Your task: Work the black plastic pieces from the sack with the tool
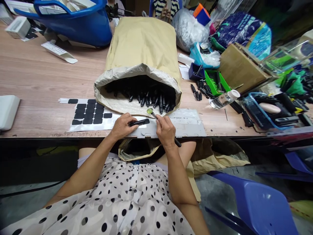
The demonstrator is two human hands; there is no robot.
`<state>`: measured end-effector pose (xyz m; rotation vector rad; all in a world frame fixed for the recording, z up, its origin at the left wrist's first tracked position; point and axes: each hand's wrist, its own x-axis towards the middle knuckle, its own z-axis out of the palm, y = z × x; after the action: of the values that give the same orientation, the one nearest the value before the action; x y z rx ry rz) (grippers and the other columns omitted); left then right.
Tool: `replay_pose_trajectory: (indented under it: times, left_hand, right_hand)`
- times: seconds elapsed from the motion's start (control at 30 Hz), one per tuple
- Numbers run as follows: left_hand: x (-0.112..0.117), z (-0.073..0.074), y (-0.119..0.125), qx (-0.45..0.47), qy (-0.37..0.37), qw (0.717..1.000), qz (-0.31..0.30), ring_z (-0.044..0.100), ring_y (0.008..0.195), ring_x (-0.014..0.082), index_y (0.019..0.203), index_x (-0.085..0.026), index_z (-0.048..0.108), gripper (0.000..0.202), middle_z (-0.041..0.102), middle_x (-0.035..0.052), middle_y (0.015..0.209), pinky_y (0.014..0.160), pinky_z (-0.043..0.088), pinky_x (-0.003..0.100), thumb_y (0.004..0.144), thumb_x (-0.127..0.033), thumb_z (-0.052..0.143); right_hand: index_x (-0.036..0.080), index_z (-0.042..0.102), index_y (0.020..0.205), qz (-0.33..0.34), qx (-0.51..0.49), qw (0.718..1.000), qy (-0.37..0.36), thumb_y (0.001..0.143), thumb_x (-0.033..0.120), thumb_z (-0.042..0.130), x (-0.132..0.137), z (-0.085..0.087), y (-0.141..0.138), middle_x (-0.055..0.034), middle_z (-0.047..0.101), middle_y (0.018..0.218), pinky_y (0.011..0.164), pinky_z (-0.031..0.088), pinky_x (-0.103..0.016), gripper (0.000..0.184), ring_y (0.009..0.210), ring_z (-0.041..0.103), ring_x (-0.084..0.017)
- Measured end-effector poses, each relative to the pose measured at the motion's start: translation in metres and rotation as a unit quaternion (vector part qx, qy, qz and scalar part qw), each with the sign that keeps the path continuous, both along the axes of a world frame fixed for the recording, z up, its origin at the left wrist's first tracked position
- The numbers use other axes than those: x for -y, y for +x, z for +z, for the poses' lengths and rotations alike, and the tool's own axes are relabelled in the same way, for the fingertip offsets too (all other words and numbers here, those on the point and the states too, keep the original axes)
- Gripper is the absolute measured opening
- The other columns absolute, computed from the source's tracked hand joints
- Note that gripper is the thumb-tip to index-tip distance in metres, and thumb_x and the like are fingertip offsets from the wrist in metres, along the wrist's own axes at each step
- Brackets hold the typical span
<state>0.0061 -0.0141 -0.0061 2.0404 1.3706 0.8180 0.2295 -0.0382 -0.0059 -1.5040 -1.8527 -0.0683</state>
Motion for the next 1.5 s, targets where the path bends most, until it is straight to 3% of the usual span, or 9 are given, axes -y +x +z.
replay_pose_trajectory:
  times: [0.37, 0.5, 0.63, 0.8, 0.97, 1.1, 1.3, 1.37, 1.5]
  left_hand:
    - [0.006, 0.001, -0.003, 0.044, 0.071, 0.996, -0.034, 0.062, 0.084, 0.0195, 0.092, -0.021, 0.071, 0.012, 0.067, 0.0033, 0.086, 0.077, 0.051, 0.032, 0.087, -0.030, 0.066]
    - [0.039, 0.009, 0.001, 0.119, 0.096, 0.977, -0.146, 0.064, 0.075, 0.0166, 0.101, -0.019, 0.069, 0.021, 0.071, 0.0047, 0.085, 0.070, 0.053, 0.029, 0.096, -0.035, 0.057]
    - [0.072, 0.000, 0.009, 0.067, 0.009, 0.966, -0.248, 0.068, 0.071, 0.0166, 0.106, -0.021, 0.069, 0.025, 0.073, 0.0031, 0.084, 0.068, 0.053, 0.028, 0.098, -0.037, 0.051]
    - [0.075, -0.042, 0.015, -0.176, -0.194, 0.955, -0.137, 0.072, 0.095, 0.0311, 0.108, -0.020, 0.070, 0.026, 0.075, 0.0120, 0.100, 0.082, 0.057, 0.042, 0.095, -0.031, 0.051]
    - [0.069, -0.063, 0.017, -0.241, -0.237, 0.937, -0.092, 0.057, 0.130, 0.0326, 0.128, -0.020, 0.062, 0.040, 0.065, 0.0124, 0.136, 0.110, 0.046, 0.046, 0.090, -0.018, 0.049]
    - [0.072, -0.041, 0.023, -0.207, -0.264, 0.934, -0.125, 0.071, 0.106, 0.0308, 0.105, -0.021, 0.071, 0.026, 0.076, 0.0104, 0.107, 0.088, 0.056, 0.042, 0.086, -0.017, 0.054]
    - [0.049, 0.028, 0.033, -0.047, -0.259, 0.934, -0.243, 0.066, 0.061, 0.0184, 0.072, -0.024, 0.069, 0.014, 0.069, -0.0021, 0.064, 0.059, 0.049, 0.028, 0.083, -0.030, 0.064]
    - [0.024, 0.040, 0.035, 0.049, -0.225, 0.956, -0.182, 0.062, 0.056, 0.0150, 0.075, -0.022, 0.068, 0.020, 0.067, -0.0030, 0.063, 0.056, 0.047, 0.026, 0.088, -0.033, 0.058]
    - [-0.041, 0.037, 0.039, 0.052, -0.076, 0.985, 0.145, 0.065, 0.076, 0.0190, 0.086, -0.020, 0.068, 0.015, 0.069, 0.0017, 0.075, 0.071, 0.052, 0.031, 0.088, -0.028, 0.055]
  right_hand:
    - [0.023, 0.072, 0.112, -0.049, 0.129, 0.990, -0.022, 0.096, 0.024, 0.048, -0.011, -0.020, -0.001, -0.0070, 0.060, 0.089, 0.075, 0.042, -0.032, 0.029, 0.083, 0.051, -0.021]
    - [0.023, 0.072, 0.112, -0.053, 0.148, 0.988, -0.013, 0.097, 0.024, 0.048, -0.010, -0.019, -0.002, -0.0068, 0.060, 0.089, 0.075, 0.041, -0.032, 0.028, 0.083, 0.050, -0.021]
    - [0.023, 0.071, 0.112, -0.062, 0.151, 0.987, -0.008, 0.096, 0.024, 0.048, -0.010, -0.019, -0.003, -0.0067, 0.060, 0.089, 0.074, 0.040, -0.032, 0.028, 0.082, 0.050, -0.022]
    - [0.023, 0.071, 0.111, -0.066, 0.151, 0.986, -0.013, 0.096, 0.024, 0.048, -0.011, -0.020, -0.005, -0.0065, 0.059, 0.089, 0.074, 0.040, -0.032, 0.028, 0.082, 0.049, -0.021]
    - [0.024, 0.071, 0.111, -0.072, 0.149, 0.986, -0.020, 0.096, 0.024, 0.049, -0.011, -0.021, -0.005, -0.0061, 0.059, 0.089, 0.076, 0.041, -0.031, 0.027, 0.083, 0.049, -0.021]
    - [0.024, 0.071, 0.110, -0.072, 0.146, 0.986, -0.021, 0.095, 0.024, 0.049, -0.010, -0.021, -0.005, -0.0061, 0.059, 0.089, 0.074, 0.040, -0.031, 0.026, 0.083, 0.049, -0.021]
    - [0.024, 0.070, 0.111, -0.072, 0.140, 0.987, -0.029, 0.095, 0.024, 0.048, -0.010, -0.020, -0.005, -0.0069, 0.059, 0.090, 0.076, 0.040, -0.033, 0.027, 0.084, 0.049, -0.022]
    - [0.024, 0.070, 0.112, -0.071, 0.134, 0.988, -0.038, 0.094, 0.024, 0.049, -0.009, -0.019, -0.006, -0.0072, 0.059, 0.091, 0.076, 0.040, -0.033, 0.027, 0.085, 0.049, -0.022]
    - [0.024, 0.071, 0.109, -0.074, 0.127, 0.988, -0.040, 0.094, 0.024, 0.050, -0.009, -0.019, -0.007, -0.0071, 0.059, 0.091, 0.076, 0.040, -0.033, 0.026, 0.085, 0.049, -0.022]
